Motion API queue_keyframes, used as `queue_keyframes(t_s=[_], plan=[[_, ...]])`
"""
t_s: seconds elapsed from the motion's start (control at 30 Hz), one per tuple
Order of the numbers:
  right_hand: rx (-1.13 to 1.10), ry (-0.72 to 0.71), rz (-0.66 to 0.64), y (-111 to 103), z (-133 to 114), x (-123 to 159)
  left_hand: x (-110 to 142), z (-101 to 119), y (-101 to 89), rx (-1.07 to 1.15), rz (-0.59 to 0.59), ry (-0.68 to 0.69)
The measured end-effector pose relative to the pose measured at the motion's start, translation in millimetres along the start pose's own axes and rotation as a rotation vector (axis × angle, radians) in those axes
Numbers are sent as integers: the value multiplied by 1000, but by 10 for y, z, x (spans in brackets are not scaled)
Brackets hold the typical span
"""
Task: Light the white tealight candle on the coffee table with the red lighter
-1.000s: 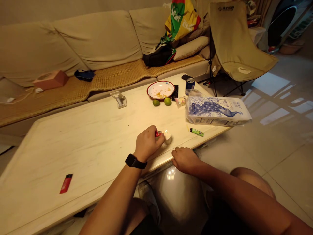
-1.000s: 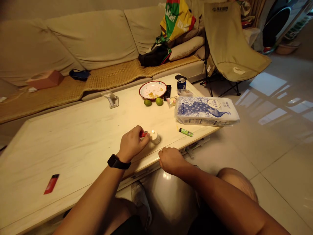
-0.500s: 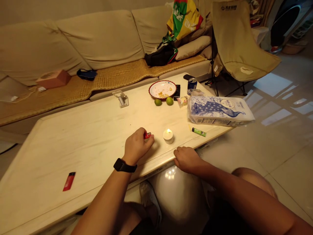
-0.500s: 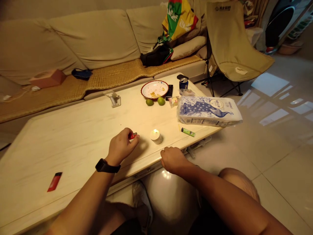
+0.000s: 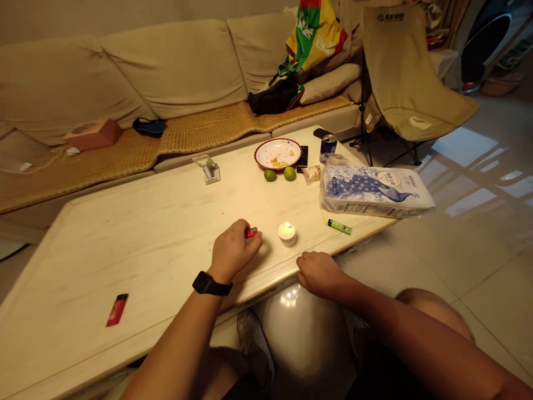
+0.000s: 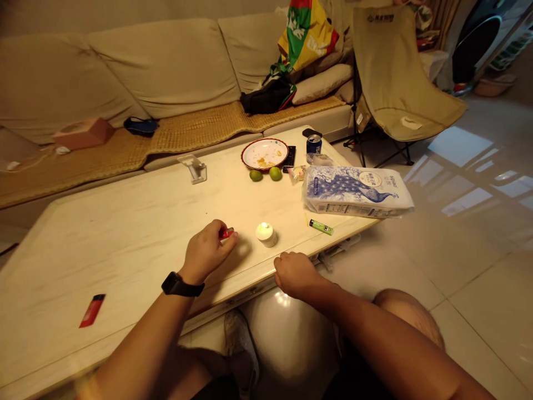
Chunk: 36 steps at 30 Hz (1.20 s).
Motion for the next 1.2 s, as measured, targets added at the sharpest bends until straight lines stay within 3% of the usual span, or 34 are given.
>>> queue_keyframes(t_s=[0.4,0.87,1.2], plan=[[3,1,10,17,0,-6,-4,16,8,4,-2,1],[0,1,26,-27,-5,10,-107,600,92,5,-15,94],[-5,-13,21,-33,-18,10,-178,728,159,-44,-46,119]])
Point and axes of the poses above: each hand's wrist, its own x-axis away from the middle knuckle, its own y-axis out of the palm, z = x × y, the point moved 9 cm from there along -x, towards the middle knuckle, and after that the axes turned 5 degrees about -x, right-handed, at the moved point
